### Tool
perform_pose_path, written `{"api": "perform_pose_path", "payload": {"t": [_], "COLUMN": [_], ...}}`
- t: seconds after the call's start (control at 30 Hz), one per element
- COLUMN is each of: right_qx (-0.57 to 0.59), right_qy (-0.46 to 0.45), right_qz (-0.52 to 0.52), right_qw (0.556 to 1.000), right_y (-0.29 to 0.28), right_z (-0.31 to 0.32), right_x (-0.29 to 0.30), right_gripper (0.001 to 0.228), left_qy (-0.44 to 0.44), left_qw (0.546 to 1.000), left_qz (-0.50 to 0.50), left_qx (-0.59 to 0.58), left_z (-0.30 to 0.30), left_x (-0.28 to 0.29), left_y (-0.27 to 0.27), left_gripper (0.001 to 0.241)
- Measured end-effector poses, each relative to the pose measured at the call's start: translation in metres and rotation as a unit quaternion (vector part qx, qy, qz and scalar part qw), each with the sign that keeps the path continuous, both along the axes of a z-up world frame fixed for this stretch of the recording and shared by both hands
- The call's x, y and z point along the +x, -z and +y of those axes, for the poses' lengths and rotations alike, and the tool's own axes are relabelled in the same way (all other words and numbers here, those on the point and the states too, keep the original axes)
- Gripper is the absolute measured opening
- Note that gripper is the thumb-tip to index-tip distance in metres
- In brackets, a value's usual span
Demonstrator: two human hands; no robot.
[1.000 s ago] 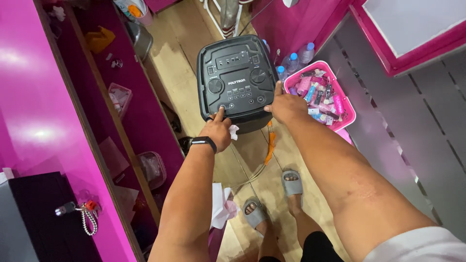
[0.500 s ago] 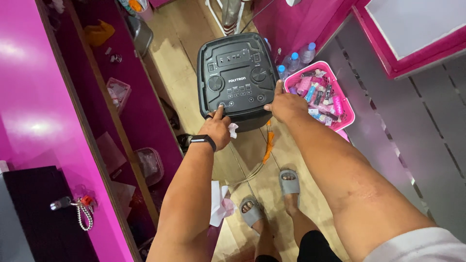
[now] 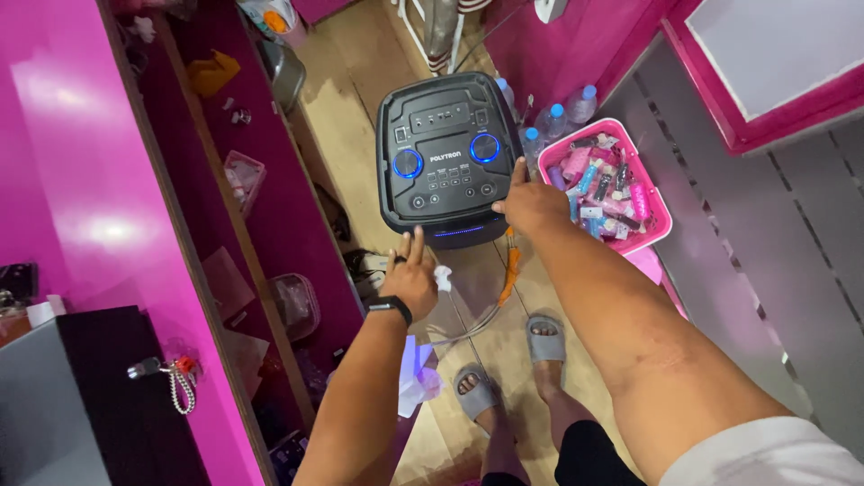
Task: Wiping down a portable speaker and a checkout counter surface using a cleaning cloth
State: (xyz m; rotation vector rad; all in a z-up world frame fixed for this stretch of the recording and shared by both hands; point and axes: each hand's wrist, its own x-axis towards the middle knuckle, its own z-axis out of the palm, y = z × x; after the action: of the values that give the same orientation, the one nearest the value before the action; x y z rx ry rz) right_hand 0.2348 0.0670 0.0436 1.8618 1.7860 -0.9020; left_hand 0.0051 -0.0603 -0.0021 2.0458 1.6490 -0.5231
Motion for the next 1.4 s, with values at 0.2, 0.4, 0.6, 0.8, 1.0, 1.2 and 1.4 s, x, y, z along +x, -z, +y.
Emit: {"api": "perform_pose_path", "payload": {"t": [0.2,0.4,0.6,0.8,1.0,1.2,1.4], "right_qx": [0.050,0.075,0.026,0.283,0.031,0.086,0.182], "right_qy": [-0.009,-0.012,-0.065,-0.158,-0.033,0.037,-0.020], "right_qz": [0.025,0.028,0.039,0.116,0.187,0.341,0.405], "right_qw": [0.998,0.997,0.997,0.939,0.981,0.935,0.896], "right_y": [0.012,0.031,0.030,0.069,0.001,-0.007,-0.096], "right_z": [0.001,0.001,0.010,-0.057,-0.159,-0.204,-0.153], "right_x": [0.009,0.014,0.028,0.061,0.038,0.009,-0.024], "right_gripper": [0.095,0.095,0.090,0.058,0.046,0.037,0.027], "left_qy": [-0.061,-0.127,-0.200,-0.305,-0.371,-0.455,-0.527], "left_qw": [0.998,0.987,0.963,0.919,0.890,0.845,0.781], "left_qz": [-0.022,-0.094,-0.141,-0.187,-0.213,-0.235,-0.281], "left_qx": [-0.024,-0.003,0.116,0.166,0.157,0.157,0.182], "left_z": [-0.052,-0.114,-0.122,-0.116,-0.118,-0.130,-0.100], "left_x": [0.015,0.040,0.032,0.023,0.043,0.048,0.056], "left_y": [0.028,0.040,0.012,-0.007,-0.042,-0.057,-0.156], "left_gripper": [0.034,0.032,0.024,0.022,0.023,0.021,0.023]}}
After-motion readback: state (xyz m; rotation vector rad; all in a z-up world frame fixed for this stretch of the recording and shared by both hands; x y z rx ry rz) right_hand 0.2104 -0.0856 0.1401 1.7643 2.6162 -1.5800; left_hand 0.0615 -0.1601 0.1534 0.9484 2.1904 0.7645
